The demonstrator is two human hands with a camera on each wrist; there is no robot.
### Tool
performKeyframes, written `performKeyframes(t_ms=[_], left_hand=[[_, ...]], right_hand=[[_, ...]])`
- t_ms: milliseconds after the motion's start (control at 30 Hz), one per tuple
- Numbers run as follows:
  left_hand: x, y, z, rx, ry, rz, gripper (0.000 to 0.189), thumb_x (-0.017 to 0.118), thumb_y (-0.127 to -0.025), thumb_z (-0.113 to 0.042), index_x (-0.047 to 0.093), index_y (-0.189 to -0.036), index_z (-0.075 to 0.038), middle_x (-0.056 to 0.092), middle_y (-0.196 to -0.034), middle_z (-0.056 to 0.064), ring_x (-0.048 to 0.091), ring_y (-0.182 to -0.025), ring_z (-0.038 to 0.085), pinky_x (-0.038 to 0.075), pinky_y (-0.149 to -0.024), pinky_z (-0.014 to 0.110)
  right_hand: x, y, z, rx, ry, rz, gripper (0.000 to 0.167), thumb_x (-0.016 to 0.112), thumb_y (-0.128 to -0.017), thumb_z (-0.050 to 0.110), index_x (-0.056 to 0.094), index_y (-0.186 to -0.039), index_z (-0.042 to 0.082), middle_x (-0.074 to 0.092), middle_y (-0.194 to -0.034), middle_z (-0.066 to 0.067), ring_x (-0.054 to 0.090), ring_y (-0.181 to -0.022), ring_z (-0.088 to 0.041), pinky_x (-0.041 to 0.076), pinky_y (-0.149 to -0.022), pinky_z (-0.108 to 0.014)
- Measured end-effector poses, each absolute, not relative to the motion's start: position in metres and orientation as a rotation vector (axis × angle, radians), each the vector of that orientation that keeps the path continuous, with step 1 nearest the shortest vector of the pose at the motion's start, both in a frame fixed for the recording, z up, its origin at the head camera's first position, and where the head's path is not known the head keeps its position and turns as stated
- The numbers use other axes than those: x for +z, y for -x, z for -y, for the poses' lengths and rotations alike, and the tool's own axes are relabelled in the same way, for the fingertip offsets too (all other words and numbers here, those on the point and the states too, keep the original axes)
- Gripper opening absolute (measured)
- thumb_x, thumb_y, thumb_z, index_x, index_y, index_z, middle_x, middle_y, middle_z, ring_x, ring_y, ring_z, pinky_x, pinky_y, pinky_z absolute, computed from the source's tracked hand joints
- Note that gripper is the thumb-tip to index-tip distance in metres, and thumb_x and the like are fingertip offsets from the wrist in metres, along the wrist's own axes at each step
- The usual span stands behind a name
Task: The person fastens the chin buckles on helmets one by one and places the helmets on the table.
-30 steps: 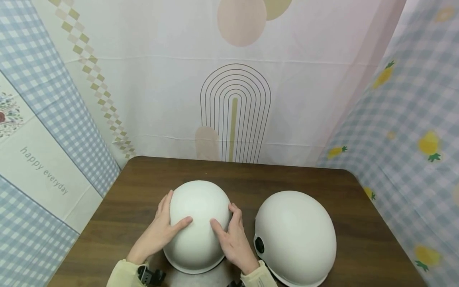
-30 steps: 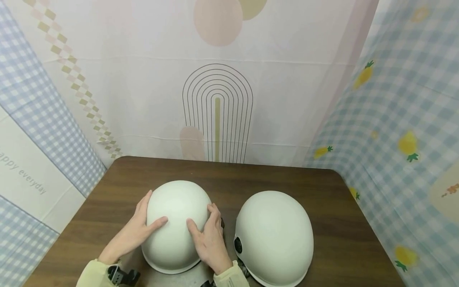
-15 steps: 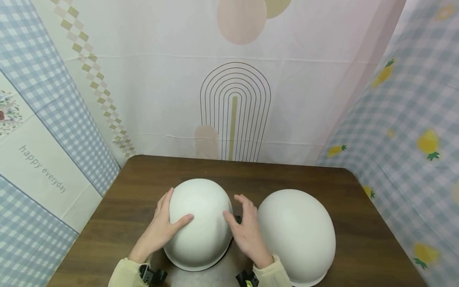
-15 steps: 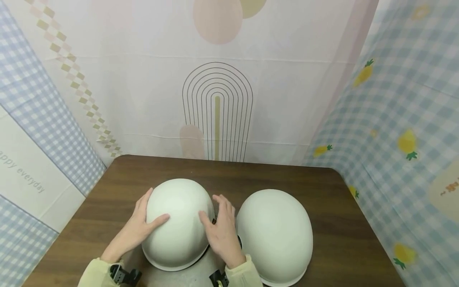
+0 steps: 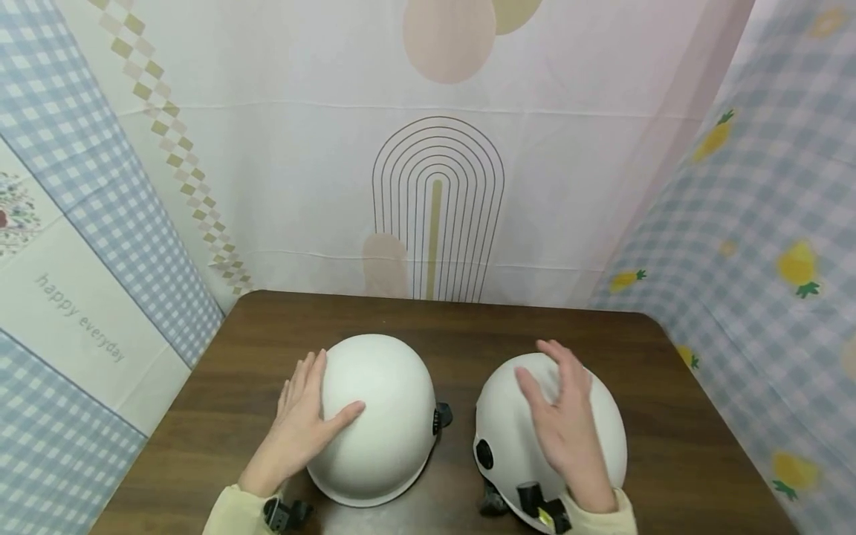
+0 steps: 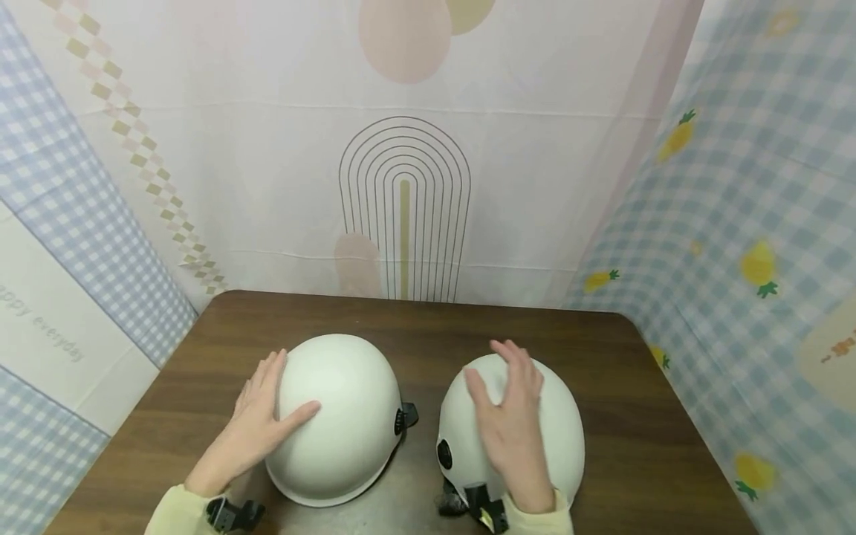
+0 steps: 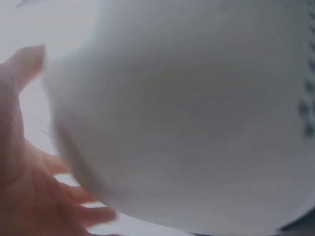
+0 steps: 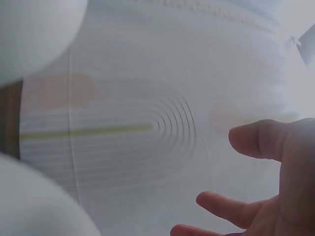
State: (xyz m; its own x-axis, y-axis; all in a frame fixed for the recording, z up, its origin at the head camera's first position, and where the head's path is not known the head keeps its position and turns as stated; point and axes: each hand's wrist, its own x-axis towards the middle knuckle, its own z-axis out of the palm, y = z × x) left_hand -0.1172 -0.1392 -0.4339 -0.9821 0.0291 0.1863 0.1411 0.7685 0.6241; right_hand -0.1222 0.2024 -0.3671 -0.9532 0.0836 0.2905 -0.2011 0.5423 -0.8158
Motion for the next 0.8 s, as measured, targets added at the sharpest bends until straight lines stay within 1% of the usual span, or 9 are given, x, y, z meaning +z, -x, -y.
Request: performKeyframes(t_ms=[100, 167, 233, 333, 400, 500, 600, 700, 800], left_hand=[[-0.423, 0.111, 0.116, -0.910, 0.387, 2.571, 0.096, 0.067, -0.084, -0.058, 0.029, -0.151, -0.002, 0.022, -0.154, 0.025, 0.014, -0.143, 0.042, 0.001, -0.110, 0.064], [-0.416, 0.108, 0.095, -0.906, 0.540, 2.421, 0.085, 0.066, -0.086, -0.055, 0.037, -0.147, -0.002, 0.027, -0.151, 0.024, 0.019, -0.142, 0.041, 0.002, -0.109, 0.064], [-0.410, 0.105, 0.072, -0.955, 0.655, 2.324, 0.075, 0.062, -0.091, -0.051, 0.041, -0.144, -0.003, 0.030, -0.150, 0.022, 0.023, -0.140, 0.040, 0.005, -0.108, 0.065], [-0.406, 0.101, 0.036, -1.101, 0.700, 2.348, 0.066, 0.059, -0.094, -0.046, 0.039, -0.147, -0.011, 0.026, -0.154, 0.012, 0.021, -0.143, 0.033, 0.015, -0.109, 0.062], [-0.407, 0.100, 0.012, -1.198, 0.686, 2.428, 0.065, 0.060, -0.095, -0.043, 0.037, -0.148, -0.015, 0.023, -0.155, 0.006, 0.020, -0.144, 0.028, 0.023, -0.109, 0.058], [-0.409, 0.100, -0.017, -1.274, 0.657, 2.574, 0.069, 0.060, -0.095, -0.040, 0.030, -0.151, -0.015, 0.021, -0.156, 0.005, 0.021, -0.144, 0.027, 0.033, -0.104, 0.056], [-0.411, 0.101, -0.039, -1.344, 0.641, 2.673, 0.075, 0.059, -0.095, -0.041, 0.022, -0.154, -0.013, 0.018, -0.158, 0.010, 0.022, -0.143, 0.030, 0.034, -0.103, 0.057], [-0.413, 0.103, -0.056, -1.427, 0.603, 2.722, 0.082, 0.058, -0.094, -0.045, 0.015, -0.156, -0.013, 0.014, -0.159, 0.012, 0.020, -0.143, 0.034, 0.029, -0.105, 0.060], [-0.417, 0.106, -0.070, -1.533, 0.538, 2.746, 0.089, 0.058, -0.093, -0.049, 0.010, -0.157, -0.010, 0.009, -0.159, 0.015, 0.014, -0.144, 0.037, 0.022, -0.107, 0.062]], right_hand=[[-0.365, 0.115, -0.227, 1.314, 0.034, 2.519, 0.053, 0.061, -0.096, 0.035, 0.046, -0.140, 0.009, 0.033, -0.151, -0.015, 0.021, -0.139, -0.035, 0.026, -0.102, -0.057], [-0.366, 0.113, -0.241, 1.303, 0.131, 2.552, 0.058, 0.059, -0.097, 0.040, 0.043, -0.143, 0.009, 0.029, -0.153, -0.015, 0.018, -0.141, -0.035, 0.025, -0.102, -0.061], [-0.368, 0.113, -0.253, 1.314, 0.230, 2.584, 0.065, 0.056, -0.097, 0.046, 0.037, -0.147, 0.009, 0.026, -0.155, -0.015, 0.015, -0.142, -0.037, 0.025, -0.101, -0.063], [-0.375, 0.115, -0.266, 1.354, 0.352, 2.615, 0.073, 0.051, -0.097, 0.052, 0.029, -0.152, 0.010, 0.019, -0.157, -0.018, 0.013, -0.142, -0.041, 0.023, -0.101, -0.066], [-0.381, 0.116, -0.273, 1.374, 0.406, 2.648, 0.078, 0.048, -0.096, 0.056, 0.023, -0.154, 0.011, 0.014, -0.158, -0.020, 0.013, -0.141, -0.044, 0.022, -0.100, -0.068], [-0.389, 0.118, -0.282, 1.379, 0.435, 2.715, 0.083, 0.044, -0.096, 0.059, 0.017, -0.156, 0.010, 0.007, -0.159, -0.022, 0.010, -0.141, -0.048, 0.021, -0.100, -0.070], [-0.395, 0.117, -0.292, 1.384, 0.457, 2.766, 0.086, 0.042, -0.095, 0.062, 0.011, -0.157, 0.010, 0.001, -0.160, -0.021, 0.006, -0.142, -0.048, 0.020, -0.101, -0.071], [-0.400, 0.115, -0.305, 1.418, 0.526, 2.767, 0.089, 0.039, -0.095, 0.064, 0.007, -0.157, 0.011, -0.004, -0.160, -0.020, 0.004, -0.143, -0.047, 0.019, -0.103, -0.069], [-0.405, 0.113, -0.317, 1.455, 0.599, 2.751, 0.093, 0.038, -0.092, 0.069, 0.004, -0.157, 0.011, -0.004, -0.160, -0.022, 0.005, -0.142, -0.048, 0.018, -0.105, -0.067]])
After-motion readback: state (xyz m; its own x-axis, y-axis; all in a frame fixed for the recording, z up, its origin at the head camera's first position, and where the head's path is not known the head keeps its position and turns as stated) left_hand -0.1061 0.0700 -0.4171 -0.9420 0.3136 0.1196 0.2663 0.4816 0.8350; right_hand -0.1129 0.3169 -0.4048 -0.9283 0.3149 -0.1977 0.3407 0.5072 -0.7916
